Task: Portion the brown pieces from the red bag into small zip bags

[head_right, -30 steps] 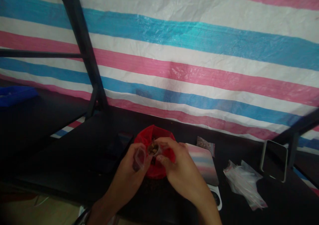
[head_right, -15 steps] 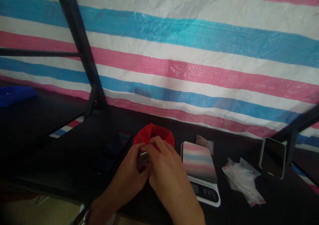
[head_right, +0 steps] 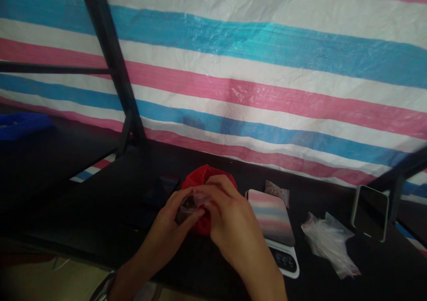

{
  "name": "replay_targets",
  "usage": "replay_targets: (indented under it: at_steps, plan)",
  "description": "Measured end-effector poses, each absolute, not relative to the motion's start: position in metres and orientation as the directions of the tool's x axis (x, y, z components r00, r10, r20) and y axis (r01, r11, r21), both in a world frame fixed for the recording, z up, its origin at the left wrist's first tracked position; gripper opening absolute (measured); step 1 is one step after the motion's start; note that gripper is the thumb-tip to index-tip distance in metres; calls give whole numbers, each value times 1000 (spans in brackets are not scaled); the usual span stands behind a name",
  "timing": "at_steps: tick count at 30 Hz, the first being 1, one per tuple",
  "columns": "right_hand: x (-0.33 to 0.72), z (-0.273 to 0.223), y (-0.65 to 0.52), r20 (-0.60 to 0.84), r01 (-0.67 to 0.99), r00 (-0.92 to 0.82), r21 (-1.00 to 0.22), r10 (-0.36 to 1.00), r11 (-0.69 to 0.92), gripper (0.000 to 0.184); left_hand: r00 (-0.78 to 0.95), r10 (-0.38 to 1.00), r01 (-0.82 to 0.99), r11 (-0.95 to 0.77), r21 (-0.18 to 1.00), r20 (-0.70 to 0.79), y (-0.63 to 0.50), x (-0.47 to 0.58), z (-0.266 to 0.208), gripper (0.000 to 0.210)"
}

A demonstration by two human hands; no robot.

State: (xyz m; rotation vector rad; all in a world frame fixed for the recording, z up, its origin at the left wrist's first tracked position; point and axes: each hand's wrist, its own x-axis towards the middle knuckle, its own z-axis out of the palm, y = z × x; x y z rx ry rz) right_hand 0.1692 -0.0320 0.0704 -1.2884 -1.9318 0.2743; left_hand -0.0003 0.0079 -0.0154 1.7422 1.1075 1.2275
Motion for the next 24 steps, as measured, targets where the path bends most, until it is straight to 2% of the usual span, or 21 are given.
replay_targets:
  at_steps: [3, 7, 10, 14, 16, 19, 21, 24]
  plan:
    - [182, 65, -15, 550, 737, -16, -558, 835, 382, 38, 22, 954, 194, -298, 935, 299, 7, -1, -13, 34]
    - [185, 49, 12, 344, 864, -12, -470, 939, 183, 44, -174, 960, 223, -181, 958, 221, 7, 6, -12, 43]
    - [176, 40, 25, 240, 930, -14, -354, 971, 101, 47, -209, 954, 302, -148, 942, 217, 12, 13, -15, 56]
    - [170, 38, 32, 219, 960, 67, -281, 973, -2, 48, -207, 965, 279, -101, 955, 162, 21, 16, -17, 50]
    - [171, 37, 35, 200, 951, 93, -308, 975, -28, 46, -217, 967, 237, -78, 968, 131, 25, 15, -14, 40]
    - [175, 33, 41, 178, 922, 64, -386, 982, 10, 43, -263, 963, 46, -55, 997, 65, 27, 15, -7, 27]
    - [177, 30, 44, 173, 891, 23, -450, 985, 58, 43, -287, 958, -91, -42, 995, 15, 29, 16, -3, 24]
    - [176, 25, 47, 162, 816, -48, -563, 986, 132, 44, -315, 949, -180, -25, 983, -34, 31, 15, -2, 28]
